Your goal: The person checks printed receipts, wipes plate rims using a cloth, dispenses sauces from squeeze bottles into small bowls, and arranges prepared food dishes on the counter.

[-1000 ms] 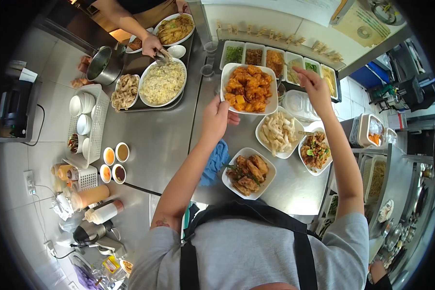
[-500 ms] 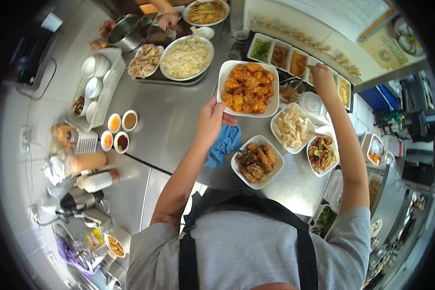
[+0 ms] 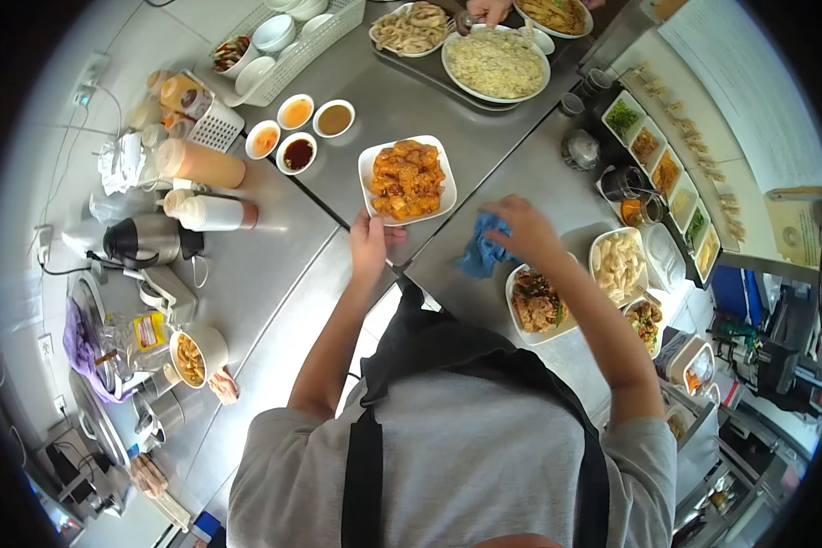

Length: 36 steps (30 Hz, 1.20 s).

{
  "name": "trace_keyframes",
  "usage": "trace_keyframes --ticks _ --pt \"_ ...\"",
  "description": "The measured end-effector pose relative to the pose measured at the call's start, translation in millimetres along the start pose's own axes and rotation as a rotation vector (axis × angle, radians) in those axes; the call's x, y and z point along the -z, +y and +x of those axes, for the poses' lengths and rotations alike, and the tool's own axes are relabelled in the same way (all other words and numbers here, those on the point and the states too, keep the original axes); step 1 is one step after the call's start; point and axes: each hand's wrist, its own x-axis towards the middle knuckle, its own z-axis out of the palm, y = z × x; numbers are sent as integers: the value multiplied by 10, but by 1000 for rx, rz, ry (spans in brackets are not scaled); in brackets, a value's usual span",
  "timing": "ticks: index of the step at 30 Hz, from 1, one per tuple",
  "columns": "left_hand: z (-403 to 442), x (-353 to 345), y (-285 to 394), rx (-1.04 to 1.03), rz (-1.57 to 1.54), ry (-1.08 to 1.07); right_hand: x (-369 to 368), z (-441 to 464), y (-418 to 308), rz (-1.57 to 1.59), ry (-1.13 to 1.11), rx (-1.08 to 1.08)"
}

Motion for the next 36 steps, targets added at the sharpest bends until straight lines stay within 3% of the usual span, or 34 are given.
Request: trace_keyframes --ticks 2,7,11,14,17,20,23,26,29,32,36 --pt "-6 58 -167 8 -73 49 -253 54 112 44 -63 -26" --pt "-347 233 -57 109 -12 -156 71 393 420 59 -102 -273" --pt "-272 567 216 10 225 104 452 667 303 490 -27 -460" --pt "66 703 451 -127 511 78 471 826 337 242 -374 -462" --pt "387 664 528 -359 866 0 230 993 386 -134 -281 -378" --pt "530 660 561 -364 772 -93 195 951 368 -203 -193 -187" --pt "473 716 556 -319 814 -119 91 866 377 -267 -248 -341" --pt "300 755 517 -251 728 -133 301 921 173 -80 -179 -607" --pt "264 714 473 -126 586 -108 239 1055 71 5 -55 -630" --pt "292 695 360 -138 501 -115 -188 1171 -86 128 92 -422" --pt "267 660 446 -47 432 -112 -541 1321 -372 311 24 -361"
